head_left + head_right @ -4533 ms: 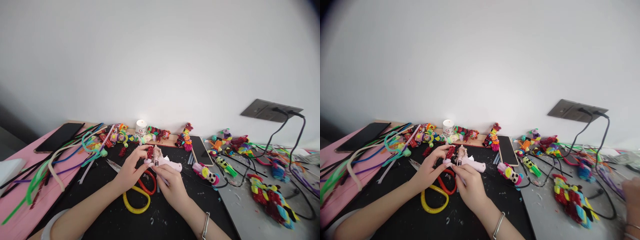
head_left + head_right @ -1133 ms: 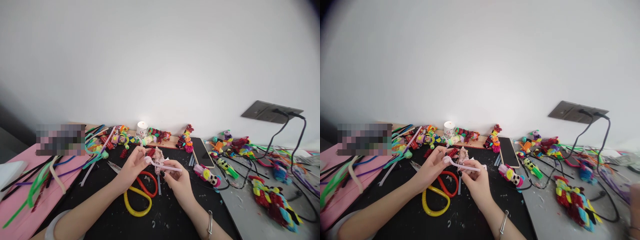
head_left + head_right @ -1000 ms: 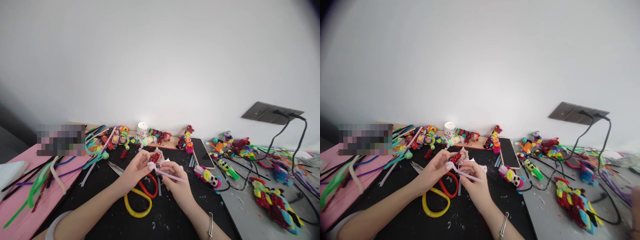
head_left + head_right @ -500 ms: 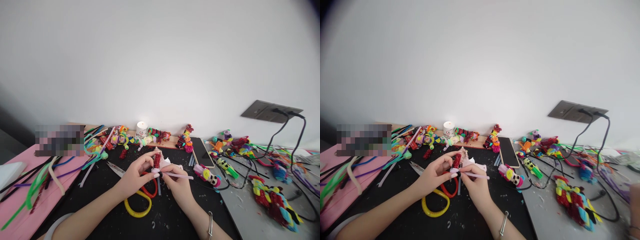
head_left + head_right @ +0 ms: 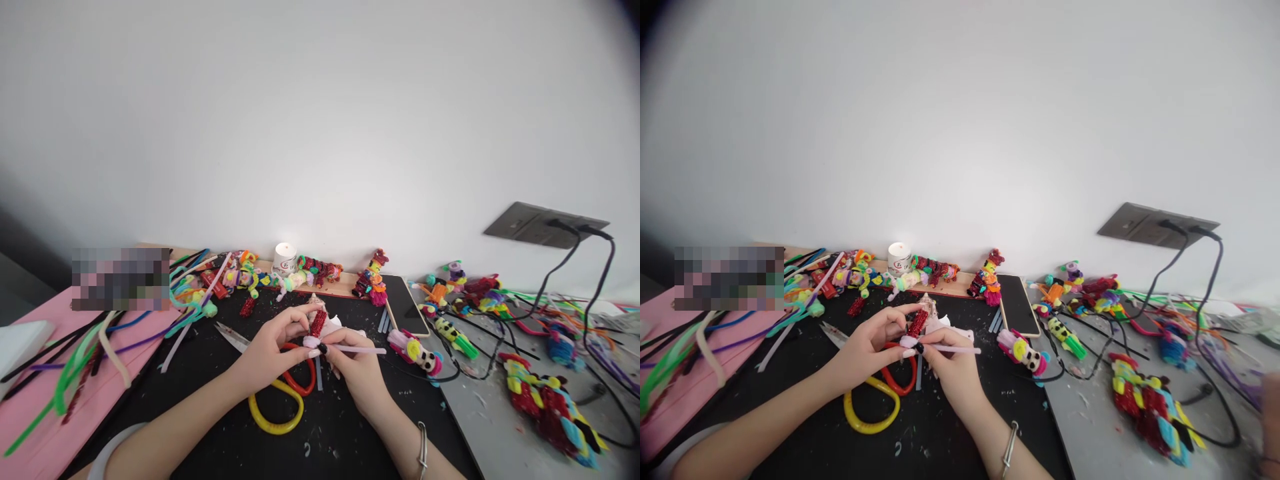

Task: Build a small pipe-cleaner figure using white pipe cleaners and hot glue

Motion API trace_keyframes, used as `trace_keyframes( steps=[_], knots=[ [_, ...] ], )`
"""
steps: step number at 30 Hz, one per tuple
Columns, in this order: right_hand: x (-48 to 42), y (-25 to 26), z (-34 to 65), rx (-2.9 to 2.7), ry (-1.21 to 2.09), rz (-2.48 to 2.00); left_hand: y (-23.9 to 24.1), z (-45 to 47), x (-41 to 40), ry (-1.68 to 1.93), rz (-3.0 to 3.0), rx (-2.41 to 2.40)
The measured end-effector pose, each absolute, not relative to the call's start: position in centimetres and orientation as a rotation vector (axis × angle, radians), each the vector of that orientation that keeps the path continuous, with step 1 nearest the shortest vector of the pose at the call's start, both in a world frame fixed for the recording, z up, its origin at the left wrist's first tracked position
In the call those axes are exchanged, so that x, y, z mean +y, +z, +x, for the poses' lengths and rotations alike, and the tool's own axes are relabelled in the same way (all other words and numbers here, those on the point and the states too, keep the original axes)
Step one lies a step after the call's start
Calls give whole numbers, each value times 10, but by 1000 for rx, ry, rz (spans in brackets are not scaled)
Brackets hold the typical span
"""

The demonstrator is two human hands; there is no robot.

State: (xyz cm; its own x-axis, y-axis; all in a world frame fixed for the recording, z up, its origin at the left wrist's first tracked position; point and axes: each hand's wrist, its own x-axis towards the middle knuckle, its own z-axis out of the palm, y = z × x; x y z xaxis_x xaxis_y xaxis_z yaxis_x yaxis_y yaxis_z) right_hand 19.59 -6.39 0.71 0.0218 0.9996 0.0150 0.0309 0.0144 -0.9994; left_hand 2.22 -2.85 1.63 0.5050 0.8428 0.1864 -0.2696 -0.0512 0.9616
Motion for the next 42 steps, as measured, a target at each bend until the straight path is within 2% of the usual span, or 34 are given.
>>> trace_keyframes(
  steps=[26, 42],
  knots=[
    [-65, 7, 194, -1103, 1319, -1106, 16, 22, -28, 954, 1343, 524],
    [-65, 9, 193, -1111, 1378, -1054, 18, 17, -30, 1005, 1639, 628]
  ],
)
